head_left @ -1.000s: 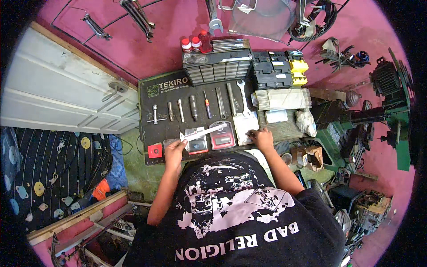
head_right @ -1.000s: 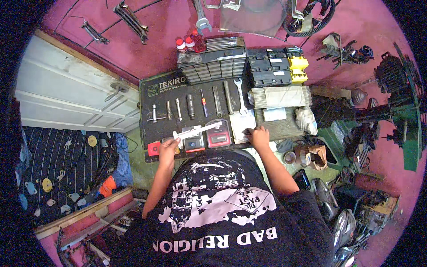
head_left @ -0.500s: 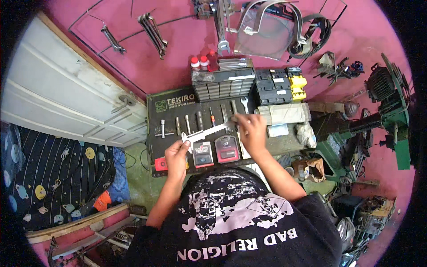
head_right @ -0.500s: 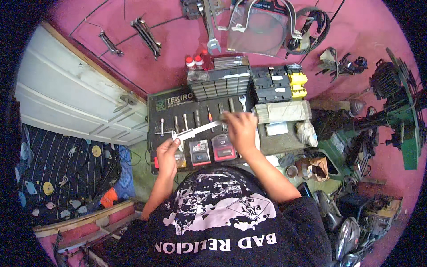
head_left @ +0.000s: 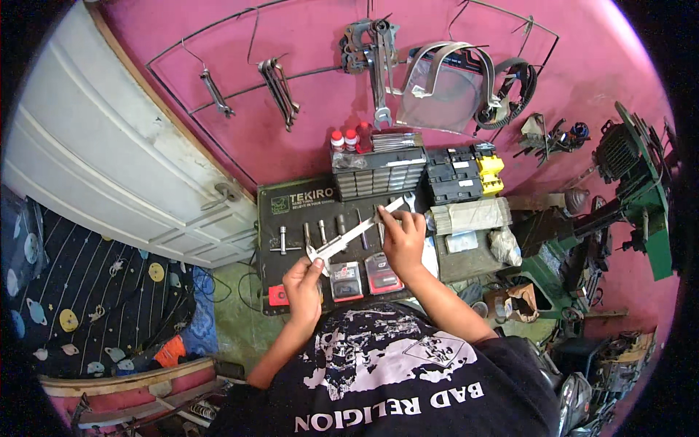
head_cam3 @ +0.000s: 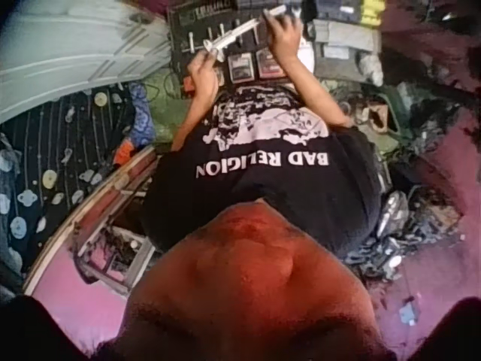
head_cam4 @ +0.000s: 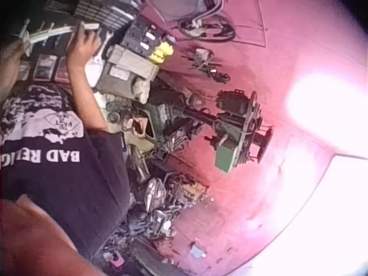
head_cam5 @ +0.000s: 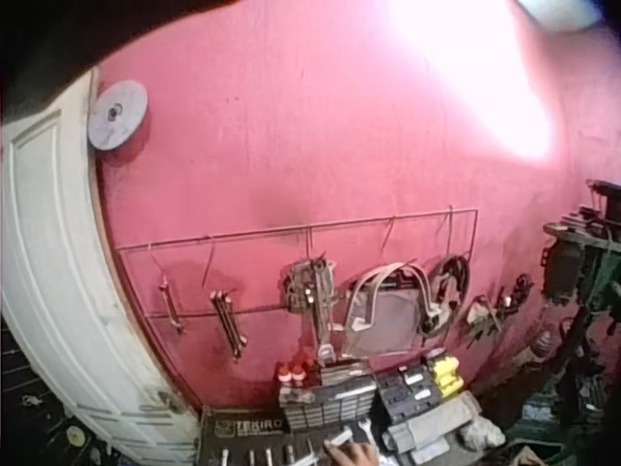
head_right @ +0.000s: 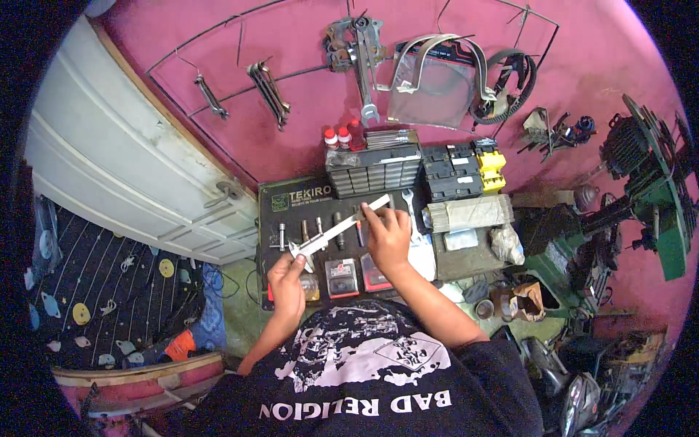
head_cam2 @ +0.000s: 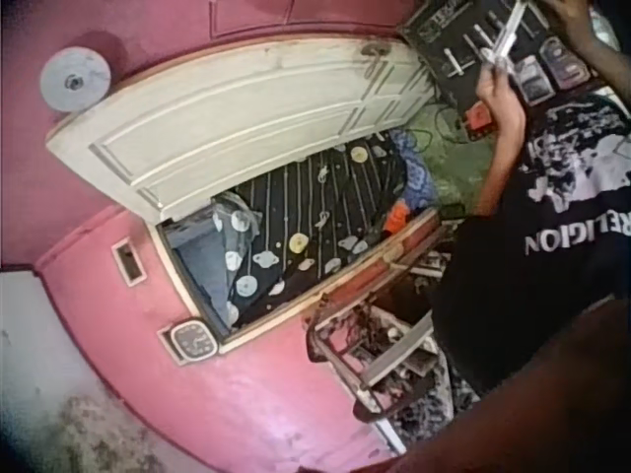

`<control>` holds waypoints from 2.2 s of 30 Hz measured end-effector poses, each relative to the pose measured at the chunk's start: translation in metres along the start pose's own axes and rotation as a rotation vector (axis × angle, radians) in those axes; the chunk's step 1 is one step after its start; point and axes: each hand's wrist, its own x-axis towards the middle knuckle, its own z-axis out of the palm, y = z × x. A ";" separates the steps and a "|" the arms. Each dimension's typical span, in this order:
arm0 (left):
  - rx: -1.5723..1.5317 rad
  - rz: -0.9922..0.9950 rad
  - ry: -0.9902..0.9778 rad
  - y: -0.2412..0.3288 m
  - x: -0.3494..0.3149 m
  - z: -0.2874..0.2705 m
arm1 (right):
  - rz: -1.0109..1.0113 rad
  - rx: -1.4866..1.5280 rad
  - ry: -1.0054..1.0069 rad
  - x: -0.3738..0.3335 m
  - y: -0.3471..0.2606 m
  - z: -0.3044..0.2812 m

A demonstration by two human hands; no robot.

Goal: The person organizes various tools on a workbench, including a wrench, a screwdriver, and a caliper. They wipe the tools with a cloth and place them into a tool case. The person also handles a metal rod and a small plastic bag.

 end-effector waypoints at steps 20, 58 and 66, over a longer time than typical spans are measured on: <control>-0.301 -0.078 -0.117 0.012 -0.005 -0.015 | -0.306 0.156 -0.006 0.006 -0.053 -0.023; -0.269 -0.025 -0.101 -0.008 -0.033 0.053 | -0.165 0.228 0.011 0.003 0.023 -0.051; -0.310 -0.034 -0.100 -0.005 -0.031 0.056 | -0.063 0.088 0.210 0.037 0.067 -0.058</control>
